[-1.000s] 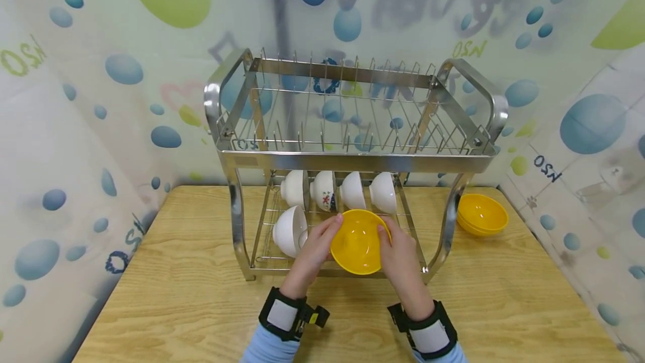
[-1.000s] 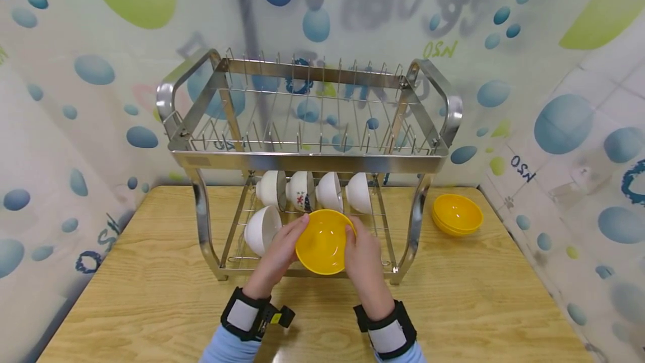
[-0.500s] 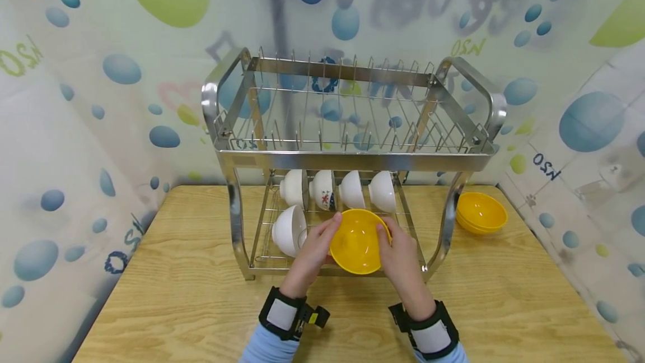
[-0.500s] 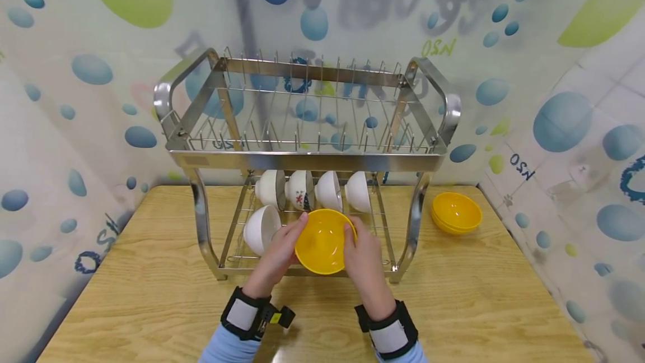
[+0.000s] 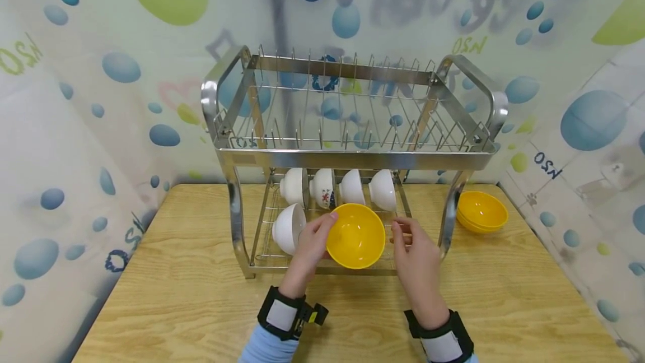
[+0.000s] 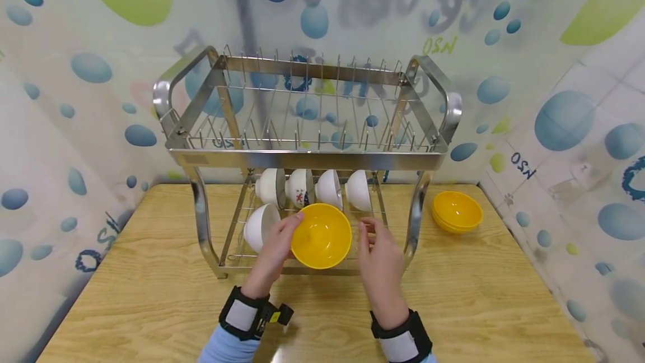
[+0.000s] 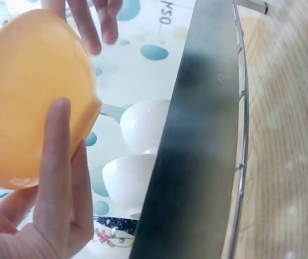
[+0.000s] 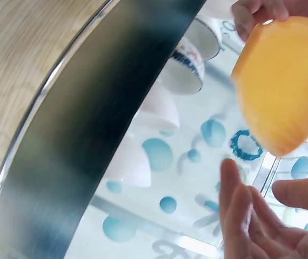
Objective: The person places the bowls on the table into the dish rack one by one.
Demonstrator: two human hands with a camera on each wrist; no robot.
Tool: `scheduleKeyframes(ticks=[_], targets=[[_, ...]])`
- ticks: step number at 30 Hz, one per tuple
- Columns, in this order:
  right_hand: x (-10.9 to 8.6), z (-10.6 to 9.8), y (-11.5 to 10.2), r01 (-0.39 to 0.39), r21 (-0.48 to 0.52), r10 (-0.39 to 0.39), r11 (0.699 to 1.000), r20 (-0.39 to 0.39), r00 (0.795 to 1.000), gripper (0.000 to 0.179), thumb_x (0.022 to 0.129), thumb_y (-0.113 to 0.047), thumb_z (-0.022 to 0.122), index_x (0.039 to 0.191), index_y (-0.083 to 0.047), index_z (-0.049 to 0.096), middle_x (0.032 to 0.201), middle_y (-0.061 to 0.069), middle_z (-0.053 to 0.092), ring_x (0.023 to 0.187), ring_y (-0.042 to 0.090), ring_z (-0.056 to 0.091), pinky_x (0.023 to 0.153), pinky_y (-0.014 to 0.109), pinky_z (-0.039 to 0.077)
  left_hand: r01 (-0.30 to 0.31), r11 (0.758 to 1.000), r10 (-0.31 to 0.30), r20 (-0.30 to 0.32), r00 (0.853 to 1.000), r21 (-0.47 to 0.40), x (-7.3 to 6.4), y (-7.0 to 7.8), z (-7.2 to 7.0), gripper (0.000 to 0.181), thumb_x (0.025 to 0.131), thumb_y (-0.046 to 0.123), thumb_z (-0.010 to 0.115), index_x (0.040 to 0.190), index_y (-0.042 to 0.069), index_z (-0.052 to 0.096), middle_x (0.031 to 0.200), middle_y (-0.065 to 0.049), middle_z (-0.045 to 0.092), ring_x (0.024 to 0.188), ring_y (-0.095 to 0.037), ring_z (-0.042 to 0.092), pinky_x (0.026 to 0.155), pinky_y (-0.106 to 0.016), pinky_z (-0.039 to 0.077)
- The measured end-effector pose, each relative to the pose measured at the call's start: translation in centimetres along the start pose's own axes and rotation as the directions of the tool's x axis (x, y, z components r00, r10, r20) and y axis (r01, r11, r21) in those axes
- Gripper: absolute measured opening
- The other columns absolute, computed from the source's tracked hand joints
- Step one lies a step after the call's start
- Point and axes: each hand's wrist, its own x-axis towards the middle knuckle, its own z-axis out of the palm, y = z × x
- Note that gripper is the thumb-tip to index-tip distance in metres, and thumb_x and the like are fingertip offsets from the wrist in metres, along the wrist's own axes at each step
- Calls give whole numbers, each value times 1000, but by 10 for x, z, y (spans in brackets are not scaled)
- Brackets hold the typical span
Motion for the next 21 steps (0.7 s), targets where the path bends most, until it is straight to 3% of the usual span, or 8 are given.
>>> scheduleKeyframes(ticks=[6,10,16,21], targets=[[2,-6,15,54,-45,-61,998,-159,985,21,88,-19,67,103,-5,63,85,9,64,69,18,62,60,31,54,-26,1000,26,-48,999,-1,-3,4,1,53,95,54,45,122,11,62,99,-15,62,73,-18,62,63,-38,58],[3,-11,22,86,-49,-94,995,-216,972,22,87,-15,68,101,-1,59,80,9,56,67,18,55,57,23,45,-44,999,43,-73,996,-19,-5,7,0,50,97,50,44,124,11,61,100,-16,62,72,-18,63,63,-40,58],[1,-16,31,71,-10,-71,997,-267,961,26,86,-12,69,100,2,53,76,9,48,62,15,47,55,11,32,-68,998,66,-134,989,-10,-7,10,0,47,97,48,45,120,12,63,98,-15,63,71,-18,63,63,-40,58],[-2,-18,42,19,17,-12,1000,-314,949,37,83,-9,71,106,3,45,77,8,42,62,11,37,53,11,28,-80,997,78,-176,981,-7,-5,10,-1,46,96,49,47,115,12,66,95,-15,64,69,-18,63,60,-40,58]])
